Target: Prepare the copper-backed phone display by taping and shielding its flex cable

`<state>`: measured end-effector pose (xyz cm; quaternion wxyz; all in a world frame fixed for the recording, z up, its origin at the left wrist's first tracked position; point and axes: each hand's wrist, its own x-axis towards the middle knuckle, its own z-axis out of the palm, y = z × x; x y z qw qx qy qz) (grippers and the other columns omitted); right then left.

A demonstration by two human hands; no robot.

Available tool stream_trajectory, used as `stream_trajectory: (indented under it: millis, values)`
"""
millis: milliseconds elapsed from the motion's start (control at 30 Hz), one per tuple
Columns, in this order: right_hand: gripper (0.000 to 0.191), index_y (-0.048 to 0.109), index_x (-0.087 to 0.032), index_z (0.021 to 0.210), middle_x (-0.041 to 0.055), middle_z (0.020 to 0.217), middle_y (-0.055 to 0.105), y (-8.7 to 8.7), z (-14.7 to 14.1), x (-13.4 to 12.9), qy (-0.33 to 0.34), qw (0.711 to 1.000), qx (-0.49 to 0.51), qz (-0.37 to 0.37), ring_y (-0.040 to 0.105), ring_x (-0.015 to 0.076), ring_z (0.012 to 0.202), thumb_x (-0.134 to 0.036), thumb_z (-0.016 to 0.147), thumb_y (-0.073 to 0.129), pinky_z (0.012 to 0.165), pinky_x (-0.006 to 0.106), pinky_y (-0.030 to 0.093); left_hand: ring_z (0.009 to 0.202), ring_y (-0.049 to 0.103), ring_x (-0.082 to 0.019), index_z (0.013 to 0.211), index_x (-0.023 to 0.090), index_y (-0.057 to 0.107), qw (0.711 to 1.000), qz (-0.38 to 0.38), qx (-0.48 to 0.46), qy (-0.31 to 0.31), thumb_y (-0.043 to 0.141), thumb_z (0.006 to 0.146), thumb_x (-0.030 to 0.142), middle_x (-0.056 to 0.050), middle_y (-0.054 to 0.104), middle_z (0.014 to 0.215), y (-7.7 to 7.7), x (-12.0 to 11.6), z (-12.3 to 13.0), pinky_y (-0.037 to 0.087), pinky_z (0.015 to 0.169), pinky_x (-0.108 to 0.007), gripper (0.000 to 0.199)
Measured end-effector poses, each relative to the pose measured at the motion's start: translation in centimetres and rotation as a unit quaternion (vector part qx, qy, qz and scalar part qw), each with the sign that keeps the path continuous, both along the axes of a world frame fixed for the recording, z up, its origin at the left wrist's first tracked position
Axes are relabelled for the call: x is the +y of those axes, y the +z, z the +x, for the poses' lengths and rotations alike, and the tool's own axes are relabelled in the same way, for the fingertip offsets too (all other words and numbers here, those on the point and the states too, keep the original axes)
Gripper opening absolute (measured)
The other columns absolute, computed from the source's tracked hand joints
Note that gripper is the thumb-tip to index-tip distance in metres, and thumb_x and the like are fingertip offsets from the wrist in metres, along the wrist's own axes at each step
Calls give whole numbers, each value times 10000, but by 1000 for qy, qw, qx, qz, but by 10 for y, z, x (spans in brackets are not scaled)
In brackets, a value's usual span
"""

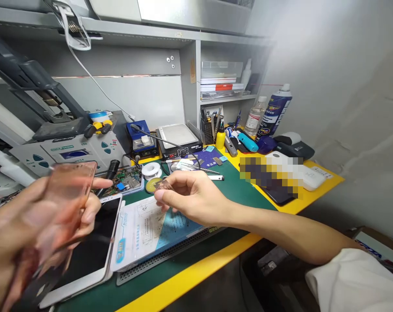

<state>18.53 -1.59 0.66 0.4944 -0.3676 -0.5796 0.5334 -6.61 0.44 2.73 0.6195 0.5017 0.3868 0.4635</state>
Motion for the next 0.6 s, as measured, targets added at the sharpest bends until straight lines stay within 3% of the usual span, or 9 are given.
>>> stream_trajectory:
  millis: [100,233,400,600]
  values:
    - [200,623,-148,801,48,736,685,0,2,2,-3,1000,-6,7,648,162,680,-321,854,707,593,277,499,543,571,-175,1091,160,681,991,-104,-46,-70,584,793,561,-69,617,717,15,3,2,514,463,-274,510]
    - [208,617,-148,802,52,747,692,0,4,2,-1,1000,-12,19,644,159,676,-330,867,695,593,278,499,560,575,-201,1014,51,675,970,-160,-128,-127,373,883,584,-158,623,757,17,2,20,531,555,-346,626]
    - [214,610,-148,780,45,728,691,3,1,-1,-2,999,-41,17,624,142,650,-324,886,673,588,267,490,703,644,-235,1210,69,610,953,-194,-196,-123,391,940,473,-199,672,979,6,2,37,562,621,-361,532]
    - [230,632,-148,797,31,694,679,1,0,-5,13,997,-75,8,600,136,621,-354,892,668,598,272,490,776,699,-260,1233,48,609,951,-194,-226,-86,452,934,440,-199,716,986,1,1,37,585,775,-395,518]
